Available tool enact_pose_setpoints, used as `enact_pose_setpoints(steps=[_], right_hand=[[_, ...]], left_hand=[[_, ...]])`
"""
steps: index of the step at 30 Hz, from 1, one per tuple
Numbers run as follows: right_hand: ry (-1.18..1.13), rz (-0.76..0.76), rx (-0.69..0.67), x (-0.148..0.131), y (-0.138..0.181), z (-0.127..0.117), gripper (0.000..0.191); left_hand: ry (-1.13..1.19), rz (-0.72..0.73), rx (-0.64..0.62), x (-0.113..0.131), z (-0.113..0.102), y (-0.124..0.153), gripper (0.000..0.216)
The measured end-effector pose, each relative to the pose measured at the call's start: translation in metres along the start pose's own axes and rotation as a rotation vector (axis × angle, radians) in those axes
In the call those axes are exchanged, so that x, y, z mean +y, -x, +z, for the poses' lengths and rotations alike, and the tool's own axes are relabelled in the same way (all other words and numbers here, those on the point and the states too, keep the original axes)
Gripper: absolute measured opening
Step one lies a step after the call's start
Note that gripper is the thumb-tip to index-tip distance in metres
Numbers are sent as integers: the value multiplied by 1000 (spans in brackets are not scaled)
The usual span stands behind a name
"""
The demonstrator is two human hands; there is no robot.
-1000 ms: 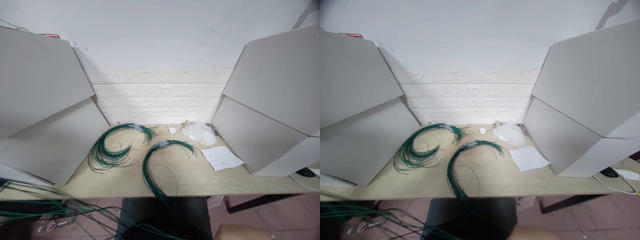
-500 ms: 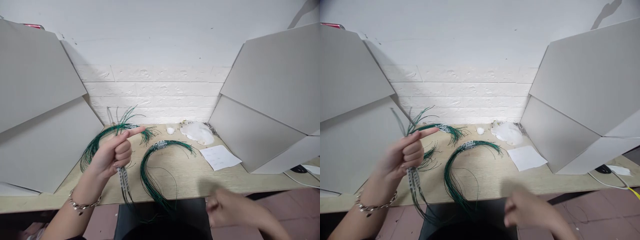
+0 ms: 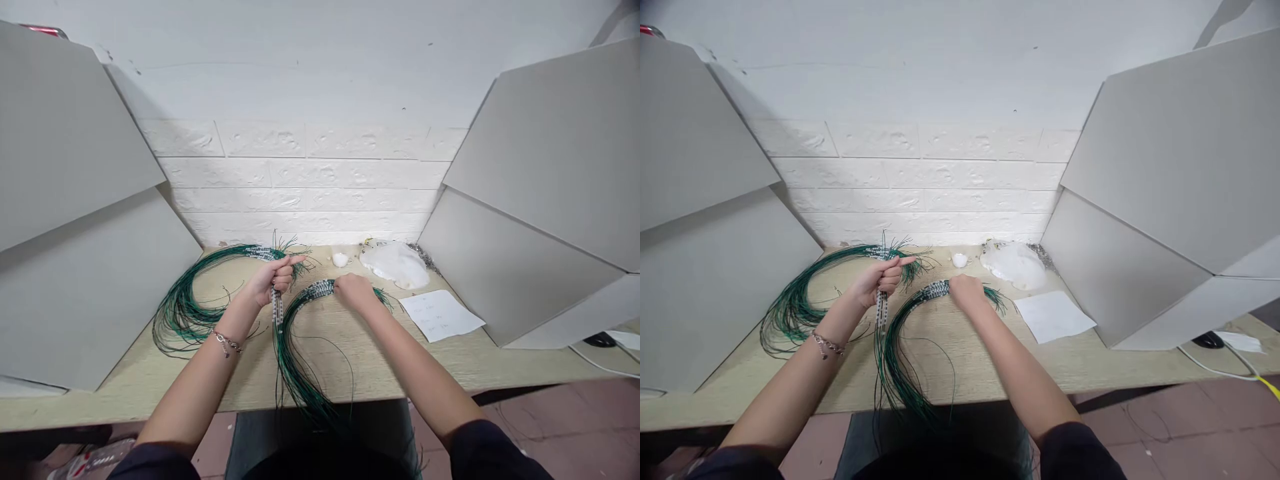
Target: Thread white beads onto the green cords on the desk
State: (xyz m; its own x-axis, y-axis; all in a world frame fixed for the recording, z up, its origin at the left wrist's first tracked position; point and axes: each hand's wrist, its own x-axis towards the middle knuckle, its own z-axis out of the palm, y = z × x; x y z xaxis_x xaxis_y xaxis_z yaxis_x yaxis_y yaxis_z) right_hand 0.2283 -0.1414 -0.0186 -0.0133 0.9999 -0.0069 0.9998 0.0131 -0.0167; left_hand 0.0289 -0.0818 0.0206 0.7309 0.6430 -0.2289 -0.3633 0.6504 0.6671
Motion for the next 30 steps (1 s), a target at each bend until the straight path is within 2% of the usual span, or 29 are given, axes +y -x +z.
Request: enact_pose_setpoints(steps=[7,15,30], right_hand=[[10,-85,45,8,1,11,30],[-13,-125,81,7,3,15,29],[-39,-98,92,8,9,12,27]], left_hand=[[-138,14,125,-2,-6,-1,25],[-208,13,94,-3,-9,-1,26],[-199,6,94,-6,-16,-4,25]])
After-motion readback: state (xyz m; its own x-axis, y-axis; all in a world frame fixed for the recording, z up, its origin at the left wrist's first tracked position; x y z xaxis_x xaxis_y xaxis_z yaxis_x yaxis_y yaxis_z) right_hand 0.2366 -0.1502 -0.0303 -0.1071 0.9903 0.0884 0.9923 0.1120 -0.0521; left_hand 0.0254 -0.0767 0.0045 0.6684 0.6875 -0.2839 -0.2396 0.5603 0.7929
